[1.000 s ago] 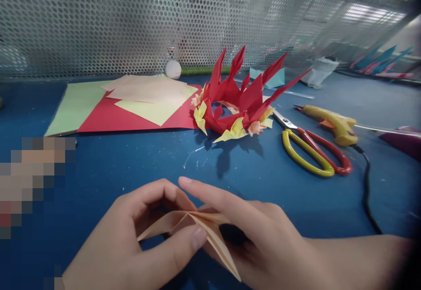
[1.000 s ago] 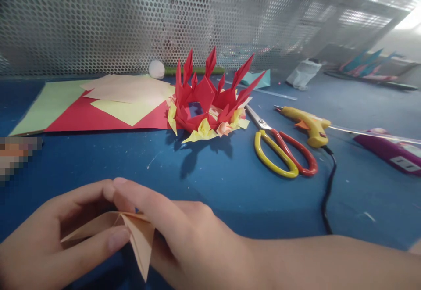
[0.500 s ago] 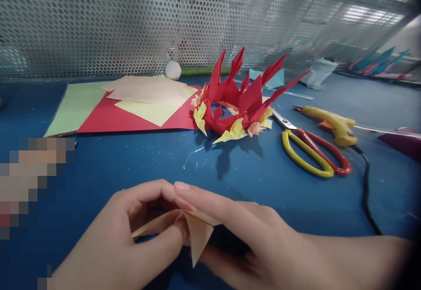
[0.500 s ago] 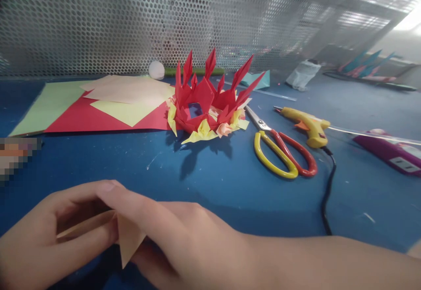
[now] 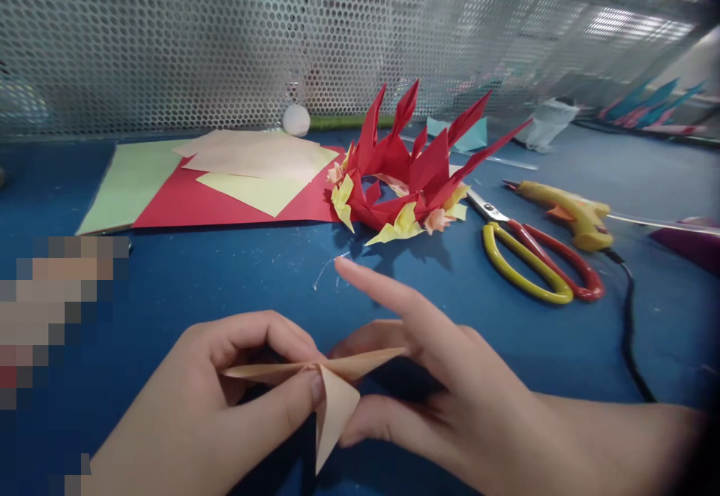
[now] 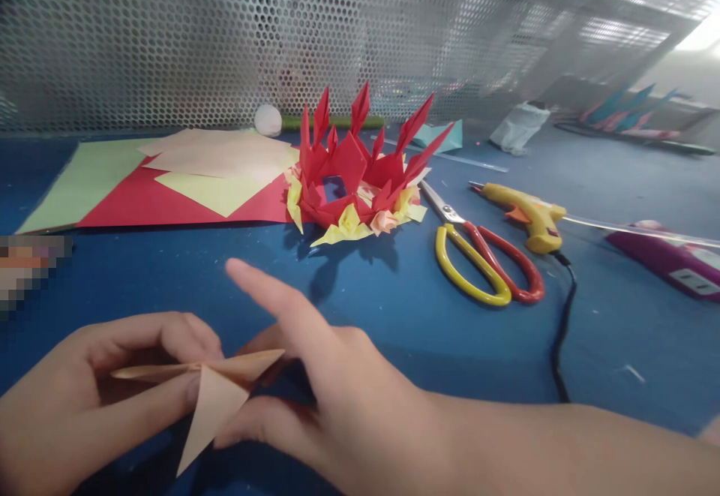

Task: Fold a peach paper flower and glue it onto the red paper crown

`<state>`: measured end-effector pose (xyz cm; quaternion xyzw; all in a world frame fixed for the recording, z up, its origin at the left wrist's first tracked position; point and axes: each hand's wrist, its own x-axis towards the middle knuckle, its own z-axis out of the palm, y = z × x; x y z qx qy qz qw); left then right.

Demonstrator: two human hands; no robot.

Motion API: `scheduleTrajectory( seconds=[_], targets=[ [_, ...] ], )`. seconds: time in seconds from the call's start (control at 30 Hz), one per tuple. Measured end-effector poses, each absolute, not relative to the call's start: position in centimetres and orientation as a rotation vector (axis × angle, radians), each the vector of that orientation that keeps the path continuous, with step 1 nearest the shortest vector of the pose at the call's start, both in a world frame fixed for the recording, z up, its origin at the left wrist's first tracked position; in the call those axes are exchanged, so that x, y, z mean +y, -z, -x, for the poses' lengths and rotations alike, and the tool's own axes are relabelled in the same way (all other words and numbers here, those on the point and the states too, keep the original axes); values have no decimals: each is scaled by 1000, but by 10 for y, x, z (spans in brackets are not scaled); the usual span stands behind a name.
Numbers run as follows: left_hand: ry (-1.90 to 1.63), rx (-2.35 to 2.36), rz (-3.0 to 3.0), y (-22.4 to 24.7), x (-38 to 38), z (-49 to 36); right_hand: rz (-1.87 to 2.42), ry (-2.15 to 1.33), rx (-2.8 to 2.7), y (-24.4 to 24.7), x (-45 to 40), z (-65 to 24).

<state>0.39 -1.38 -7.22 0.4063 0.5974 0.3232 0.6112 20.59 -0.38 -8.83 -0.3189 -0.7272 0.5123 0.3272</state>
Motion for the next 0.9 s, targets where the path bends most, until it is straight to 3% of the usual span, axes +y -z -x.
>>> scheduleTrajectory(
  seconds=[0.3, 0.67, 0.9],
  targets=[
    [-713, 1399, -1028, 69, -13, -4, 1042, -1542, -1678, 87, 1, -200],
    [-683, 1405, -1042, 66, -15, -13, 699, -1068, -2025, 89, -1, -204],
    [-717, 1280, -935, 69, -15, -11, 694, -1227, -1916, 92, 0, -203]
  ],
)
